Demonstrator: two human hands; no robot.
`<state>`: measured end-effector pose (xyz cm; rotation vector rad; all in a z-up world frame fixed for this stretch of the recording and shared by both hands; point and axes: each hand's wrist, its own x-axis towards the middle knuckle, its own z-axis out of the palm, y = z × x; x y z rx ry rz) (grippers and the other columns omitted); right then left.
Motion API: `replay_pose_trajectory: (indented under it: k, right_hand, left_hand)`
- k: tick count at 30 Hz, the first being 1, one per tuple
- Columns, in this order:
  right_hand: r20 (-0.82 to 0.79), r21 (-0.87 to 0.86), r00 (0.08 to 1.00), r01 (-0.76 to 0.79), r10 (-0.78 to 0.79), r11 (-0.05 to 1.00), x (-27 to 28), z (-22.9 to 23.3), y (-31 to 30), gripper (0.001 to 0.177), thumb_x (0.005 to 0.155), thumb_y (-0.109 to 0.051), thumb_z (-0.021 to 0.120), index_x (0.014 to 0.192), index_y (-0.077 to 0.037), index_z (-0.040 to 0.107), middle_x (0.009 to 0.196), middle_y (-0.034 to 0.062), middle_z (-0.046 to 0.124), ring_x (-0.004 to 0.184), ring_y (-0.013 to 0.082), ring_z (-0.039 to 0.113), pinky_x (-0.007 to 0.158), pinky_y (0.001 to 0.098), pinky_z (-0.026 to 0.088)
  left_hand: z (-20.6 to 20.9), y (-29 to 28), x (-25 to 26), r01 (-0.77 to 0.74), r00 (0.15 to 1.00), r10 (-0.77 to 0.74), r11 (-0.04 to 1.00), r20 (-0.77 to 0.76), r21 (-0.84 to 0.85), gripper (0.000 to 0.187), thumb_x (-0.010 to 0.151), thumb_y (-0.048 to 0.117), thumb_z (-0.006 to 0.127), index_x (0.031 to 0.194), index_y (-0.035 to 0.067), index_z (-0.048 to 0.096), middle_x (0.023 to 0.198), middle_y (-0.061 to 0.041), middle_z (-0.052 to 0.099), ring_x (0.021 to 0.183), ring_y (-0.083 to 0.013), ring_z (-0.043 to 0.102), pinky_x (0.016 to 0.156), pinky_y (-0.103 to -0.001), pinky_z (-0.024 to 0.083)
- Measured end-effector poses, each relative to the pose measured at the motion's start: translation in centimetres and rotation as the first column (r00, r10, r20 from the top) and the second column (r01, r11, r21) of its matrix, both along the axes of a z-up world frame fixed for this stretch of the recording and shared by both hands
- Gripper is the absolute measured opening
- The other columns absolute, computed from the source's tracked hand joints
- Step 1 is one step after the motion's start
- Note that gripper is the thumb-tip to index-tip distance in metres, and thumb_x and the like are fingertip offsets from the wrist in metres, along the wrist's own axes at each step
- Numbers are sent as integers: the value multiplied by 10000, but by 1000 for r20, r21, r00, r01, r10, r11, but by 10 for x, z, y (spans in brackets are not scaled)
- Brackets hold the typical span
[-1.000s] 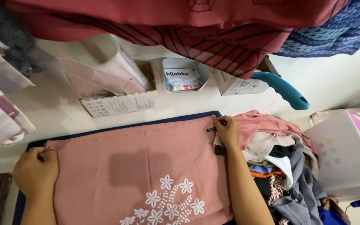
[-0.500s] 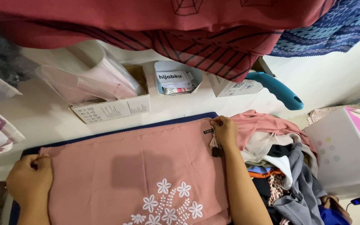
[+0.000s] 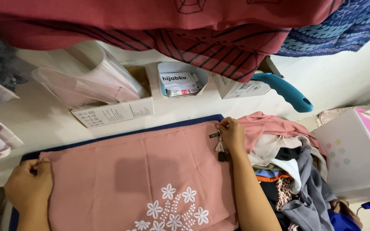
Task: Cleaning hijabs with a lint roller and folding them neatly for organization.
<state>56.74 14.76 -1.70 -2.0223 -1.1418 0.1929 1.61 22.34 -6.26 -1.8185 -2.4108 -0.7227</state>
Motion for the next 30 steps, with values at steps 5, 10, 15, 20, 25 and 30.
replay_pose_trajectory:
  k: [5,10,15,20,25,30]
  right_hand:
    - [5,99,1000,2,-2,995,-2,2,-2,109,809,-43,816,796,-18,711,754,61,663,578,150,553,585,287,495]
    - [-22,134,1000,-17,20,991,3,-5,1,93,843,-22,785,837,-21,692,711,61,685,578,150,563,567,273,490]
    - [19,185,996,-86,84,979,16,-31,9,79,860,-9,739,885,-18,665,736,71,712,617,205,599,596,332,496]
    - [-696,419,556,-198,454,886,60,-78,28,441,936,28,537,1362,-84,550,933,101,584,704,278,624,577,388,546]
    - [-101,37,966,-235,237,971,47,-57,21,298,973,46,572,1250,19,682,992,194,687,782,374,685,652,415,513]
    - [271,-128,955,-92,124,988,36,-39,17,147,996,-51,715,1115,-14,793,956,205,764,760,338,672,733,408,541]
  left_hand:
    - [-1,1,0,-22,999,21,1000,-28,-21,326,1145,364,653,1094,80,805,896,-71,767,704,-218,691,655,-331,532]
    - [-4,1,-1,26,999,-25,998,-27,48,313,1134,352,662,1101,76,806,910,-92,764,695,-255,683,647,-354,529]
    - [-27,10,-10,55,998,-51,983,-23,177,300,1063,352,656,1110,94,801,945,-127,761,754,-341,683,658,-422,532]
    - [-37,17,-10,168,952,-262,880,158,443,195,923,175,627,1012,93,780,929,-227,737,896,-481,697,817,-576,558]
    - [-14,12,-8,143,951,-221,933,215,330,183,908,238,660,1002,110,751,905,-102,739,771,-349,656,694,-443,507]
    - [15,1,6,75,950,-130,978,285,195,171,922,279,675,963,121,726,854,-72,700,776,-301,638,711,-429,506]
